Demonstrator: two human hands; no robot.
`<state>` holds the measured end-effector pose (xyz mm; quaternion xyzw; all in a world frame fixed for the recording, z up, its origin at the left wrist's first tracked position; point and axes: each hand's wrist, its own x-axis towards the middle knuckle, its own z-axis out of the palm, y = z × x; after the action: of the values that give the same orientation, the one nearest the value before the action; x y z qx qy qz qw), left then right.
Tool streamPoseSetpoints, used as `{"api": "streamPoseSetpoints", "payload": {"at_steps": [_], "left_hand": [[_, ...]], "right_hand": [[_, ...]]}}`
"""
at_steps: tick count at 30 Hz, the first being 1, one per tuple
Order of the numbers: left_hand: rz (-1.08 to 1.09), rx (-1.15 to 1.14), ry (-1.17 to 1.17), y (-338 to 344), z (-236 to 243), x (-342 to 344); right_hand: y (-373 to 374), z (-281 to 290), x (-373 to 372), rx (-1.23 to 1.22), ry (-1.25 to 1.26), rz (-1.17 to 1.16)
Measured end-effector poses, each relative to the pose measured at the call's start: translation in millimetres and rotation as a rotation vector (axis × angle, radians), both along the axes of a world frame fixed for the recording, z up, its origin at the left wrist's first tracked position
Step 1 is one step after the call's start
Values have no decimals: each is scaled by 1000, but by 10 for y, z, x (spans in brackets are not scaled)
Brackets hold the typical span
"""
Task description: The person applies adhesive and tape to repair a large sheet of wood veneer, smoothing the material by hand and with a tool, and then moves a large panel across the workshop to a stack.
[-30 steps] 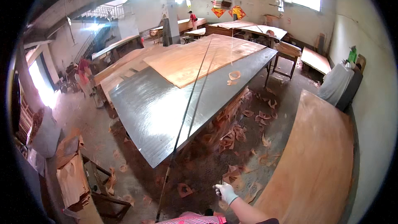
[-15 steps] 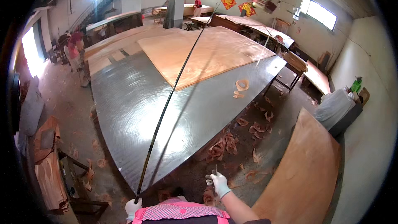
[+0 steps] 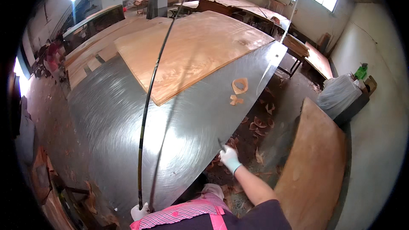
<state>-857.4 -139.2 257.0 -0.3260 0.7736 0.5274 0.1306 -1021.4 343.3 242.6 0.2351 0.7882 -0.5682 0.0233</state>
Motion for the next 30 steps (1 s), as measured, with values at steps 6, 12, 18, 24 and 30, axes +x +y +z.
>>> {"api": "streamPoseSetpoints", "payload": {"at_steps": [6,12,18,24,30], "left_hand": [[-103,-163,-139,605,361,-405],[8,-203,-166,1014,617,-613],[-13,-275,-224,1208,259,-694],[193,-138,-53,1069,-369,-693],[366,53,-31,1447,161,-1132]], "right_hand": [[1565,-91,-1309,750,143,30],[1990,337,-2477,916,-96,68],[2402,486,-2883,1095,-317,193],[1953,927,-2234,1162,-467,1069],[1414,1294,-2080,836,-254,1006]]}}
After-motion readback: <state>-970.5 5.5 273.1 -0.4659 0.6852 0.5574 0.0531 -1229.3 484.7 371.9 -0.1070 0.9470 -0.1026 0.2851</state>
